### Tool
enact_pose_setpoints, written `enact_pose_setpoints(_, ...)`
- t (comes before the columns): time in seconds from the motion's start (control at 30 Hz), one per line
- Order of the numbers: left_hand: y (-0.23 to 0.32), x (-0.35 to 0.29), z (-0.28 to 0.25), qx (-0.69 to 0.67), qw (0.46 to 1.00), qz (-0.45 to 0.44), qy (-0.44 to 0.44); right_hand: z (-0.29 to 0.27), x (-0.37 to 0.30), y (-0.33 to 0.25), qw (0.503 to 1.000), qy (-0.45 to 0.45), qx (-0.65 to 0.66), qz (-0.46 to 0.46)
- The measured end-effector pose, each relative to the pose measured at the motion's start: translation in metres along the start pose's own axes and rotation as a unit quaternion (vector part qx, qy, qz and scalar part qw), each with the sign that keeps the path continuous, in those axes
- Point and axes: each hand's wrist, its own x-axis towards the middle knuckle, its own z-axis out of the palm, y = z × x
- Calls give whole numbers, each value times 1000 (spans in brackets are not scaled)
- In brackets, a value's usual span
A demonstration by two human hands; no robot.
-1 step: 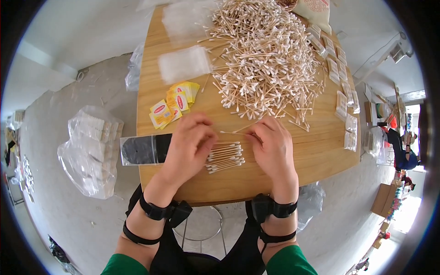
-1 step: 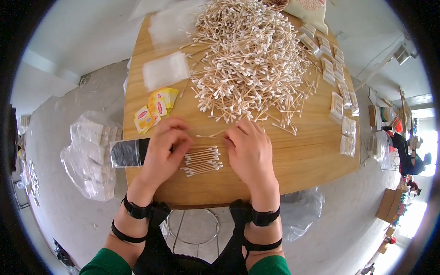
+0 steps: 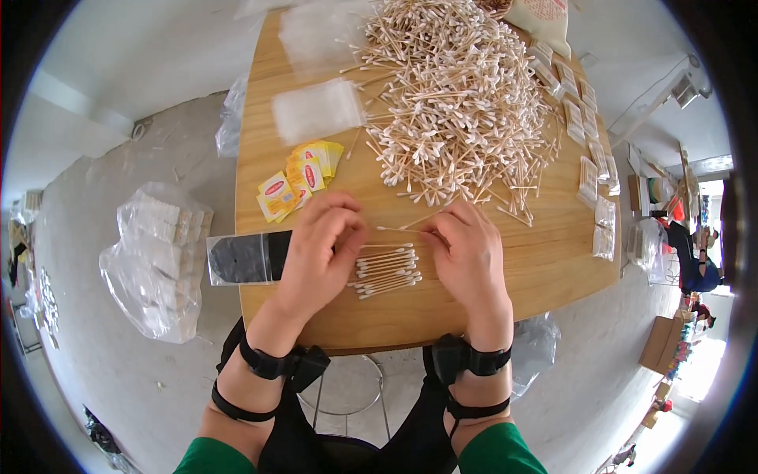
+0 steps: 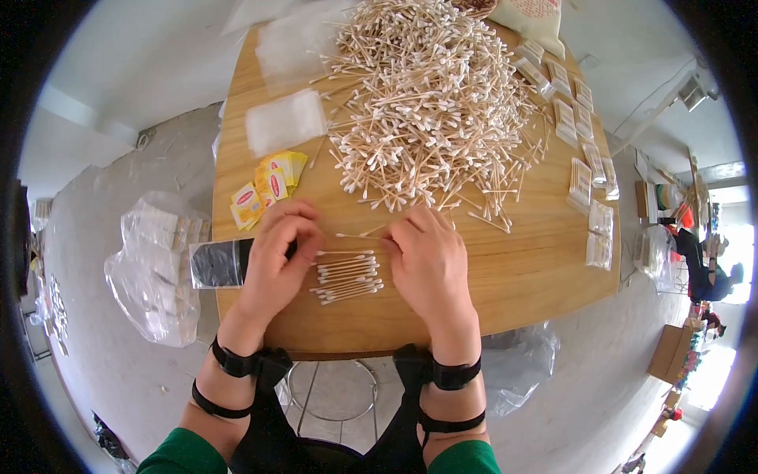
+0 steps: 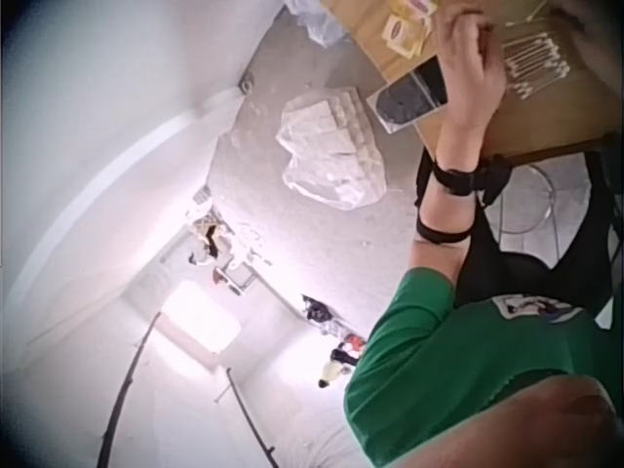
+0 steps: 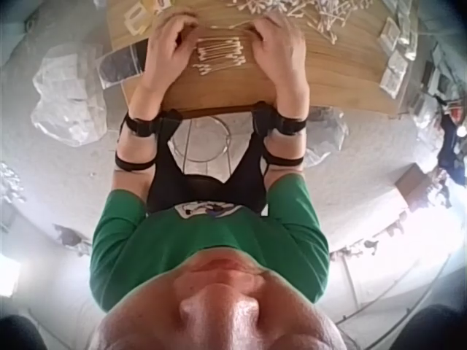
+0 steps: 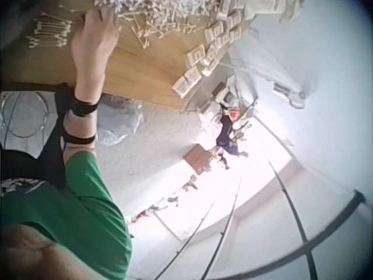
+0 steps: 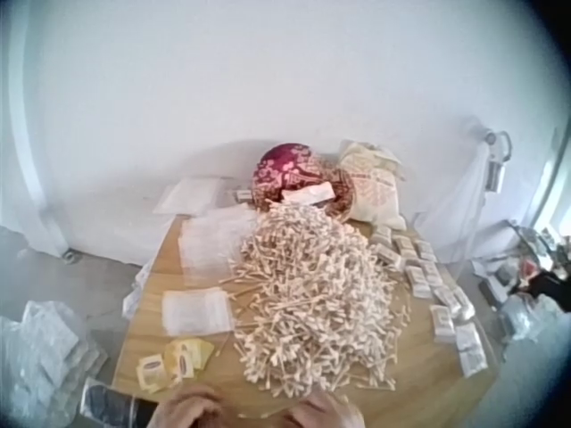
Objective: Sorting cotton swabs into bundles and placing them into small plastic bags with labels.
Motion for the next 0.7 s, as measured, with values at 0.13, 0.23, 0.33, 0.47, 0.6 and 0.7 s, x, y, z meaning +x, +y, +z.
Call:
enact_pose_setpoints(0.13,-1,2,-1,15,1000,-18,21,11,1,-12,1000,1,15,-23)
enact_pose_setpoints(0.23,-4,2,2,91,994,55,9,8,0,-15,999,-1,50,-10)
enact_pose_setpoints(0.33,-8,0,2,100,993,65,4,6,-1,-13,998,-22,63,-17)
enact_pose_setpoints(0.47,-10,0,3,101,993,68,7,10,-1,-16,997,-39,49,-53)
enact_pose_setpoints(0.6,-9,0,3,102,992,67,11,10,-1,-21,997,-48,33,-53)
enact_pose_setpoints(0.7,-10,0,4,100,992,71,11,12,-1,-23,997,-51,6,-57)
